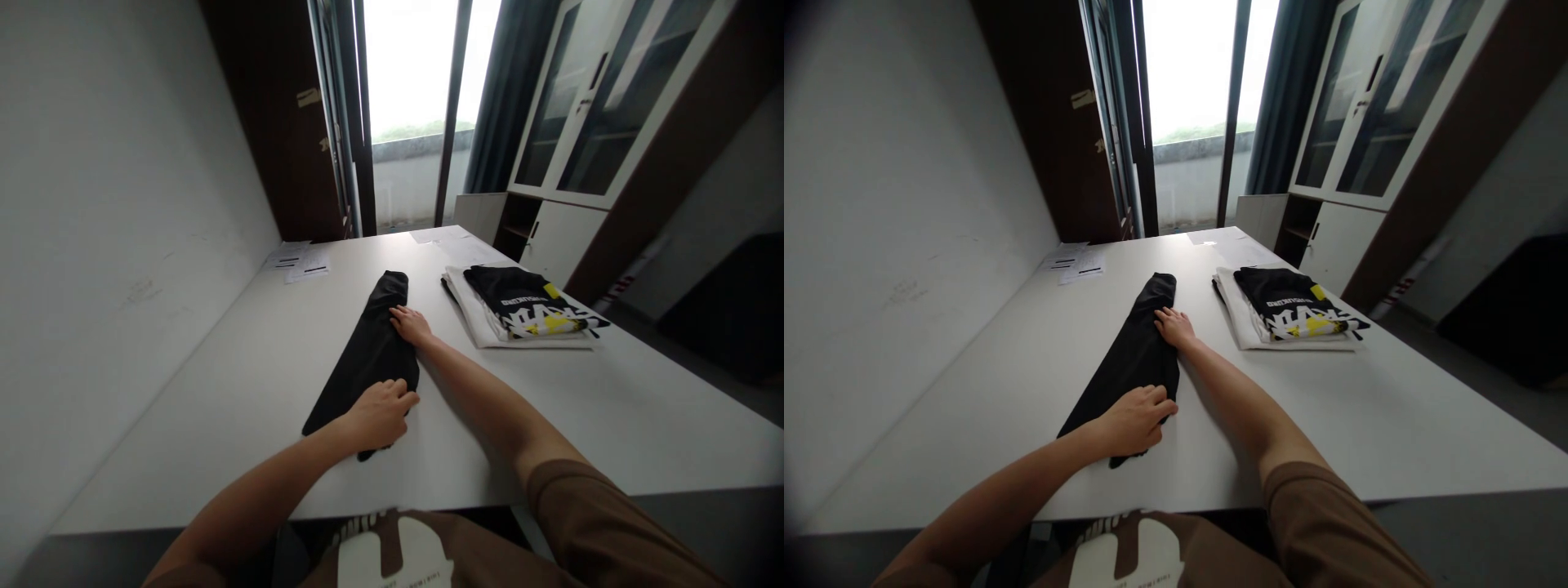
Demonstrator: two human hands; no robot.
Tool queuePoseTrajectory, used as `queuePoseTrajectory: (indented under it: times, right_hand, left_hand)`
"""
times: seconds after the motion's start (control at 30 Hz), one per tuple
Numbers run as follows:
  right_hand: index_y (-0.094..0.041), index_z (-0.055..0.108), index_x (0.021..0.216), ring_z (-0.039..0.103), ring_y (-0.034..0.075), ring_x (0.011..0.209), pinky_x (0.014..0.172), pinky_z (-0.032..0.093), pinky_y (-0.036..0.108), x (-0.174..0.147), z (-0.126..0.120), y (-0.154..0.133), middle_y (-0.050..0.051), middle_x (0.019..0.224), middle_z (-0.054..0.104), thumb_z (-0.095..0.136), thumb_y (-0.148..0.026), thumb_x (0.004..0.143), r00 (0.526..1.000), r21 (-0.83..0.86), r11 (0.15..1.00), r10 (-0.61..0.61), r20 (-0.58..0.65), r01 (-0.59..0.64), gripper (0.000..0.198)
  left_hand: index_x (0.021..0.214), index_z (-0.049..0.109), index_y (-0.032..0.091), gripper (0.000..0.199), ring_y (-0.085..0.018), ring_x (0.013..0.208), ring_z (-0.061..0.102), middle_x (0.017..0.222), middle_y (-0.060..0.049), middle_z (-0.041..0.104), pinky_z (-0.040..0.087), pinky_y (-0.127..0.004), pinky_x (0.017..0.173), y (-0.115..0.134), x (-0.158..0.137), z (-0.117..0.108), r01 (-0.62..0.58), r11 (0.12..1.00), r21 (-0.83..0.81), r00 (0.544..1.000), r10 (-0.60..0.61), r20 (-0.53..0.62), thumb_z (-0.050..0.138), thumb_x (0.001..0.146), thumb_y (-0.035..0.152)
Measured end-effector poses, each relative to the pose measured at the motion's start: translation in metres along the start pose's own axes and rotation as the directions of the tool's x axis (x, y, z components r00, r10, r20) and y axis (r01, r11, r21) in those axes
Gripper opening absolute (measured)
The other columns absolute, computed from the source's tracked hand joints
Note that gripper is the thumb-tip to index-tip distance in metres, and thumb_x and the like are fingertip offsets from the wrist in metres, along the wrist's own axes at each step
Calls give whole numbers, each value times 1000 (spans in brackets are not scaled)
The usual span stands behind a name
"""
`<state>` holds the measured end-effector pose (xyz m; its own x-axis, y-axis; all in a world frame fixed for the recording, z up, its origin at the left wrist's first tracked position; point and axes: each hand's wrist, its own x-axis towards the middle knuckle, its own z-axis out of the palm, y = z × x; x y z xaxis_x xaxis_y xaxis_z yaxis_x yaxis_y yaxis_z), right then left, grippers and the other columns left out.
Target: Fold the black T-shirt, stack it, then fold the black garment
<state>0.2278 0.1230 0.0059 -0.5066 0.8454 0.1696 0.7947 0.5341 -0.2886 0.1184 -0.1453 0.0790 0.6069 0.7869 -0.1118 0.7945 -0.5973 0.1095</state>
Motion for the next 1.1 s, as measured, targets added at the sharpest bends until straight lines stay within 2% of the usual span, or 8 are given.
queuePoseTrajectory:
  times: [0.17,0.3,0.47,0.57,0.7,0.87,1.0,1.1]
  right_hand:
    - [-25,77,145,69,28,139,121,52,41,-2,-11,5,10,152,73,46,-35,116,990,59,996,76,-115,-70,44]
    - [-25,82,133,73,27,131,114,55,38,-3,-13,4,10,139,79,44,-35,116,993,72,995,82,-87,-75,43]
    - [-27,77,144,66,27,145,126,47,40,-1,-7,5,7,156,72,58,-29,108,998,44,997,-54,-23,55,41]
    - [-23,75,147,63,28,149,129,44,41,-1,-5,5,10,161,68,57,-32,111,997,34,997,-69,-25,70,42]
    - [-24,77,144,62,28,150,131,43,43,-3,-6,1,10,160,69,57,-33,113,990,37,990,-131,-51,133,39]
    - [-26,79,141,65,28,146,129,45,45,-10,-12,-18,9,154,72,60,-35,112,925,113,919,-379,-21,379,36]
    - [-27,77,145,64,30,147,129,45,47,-22,-18,-43,10,157,71,67,-46,110,834,203,816,-551,-5,540,41]
    - [-28,74,150,63,32,148,130,44,48,-35,-16,-65,12,160,68,76,-55,104,745,251,723,-667,14,643,53]
  left_hand:
    - [155,57,20,56,-32,119,70,134,-16,68,56,-43,99,-39,5,9,294,954,61,950,-285,-127,59,99,15]
    - [152,61,20,55,-32,124,71,132,-16,74,54,-43,102,-83,2,11,492,870,15,851,-477,-221,52,99,8]
    - [137,70,27,39,-30,103,77,111,-9,82,56,-40,94,-139,-10,1,648,699,-302,651,-714,-256,45,109,19]
    - [131,72,23,33,-31,123,72,124,-12,80,54,-41,111,-175,-27,-2,698,655,-291,530,-745,-405,51,106,22]
    - [138,70,20,38,-38,141,63,148,-19,70,49,-47,119,-216,-51,7,812,506,-291,416,-851,-321,58,105,33]
    - [113,76,22,25,-41,129,71,124,-18,81,52,-47,111,-234,-57,17,753,412,-513,420,-901,-106,72,96,41]
    - [84,74,23,16,-35,115,75,97,-9,83,55,-39,101,-234,-51,16,654,386,-651,474,-879,-44,77,89,38]
    - [79,72,21,22,-31,102,77,86,-7,81,58,-35,91,-234,-49,16,523,311,-794,509,-861,-1,73,92,39]
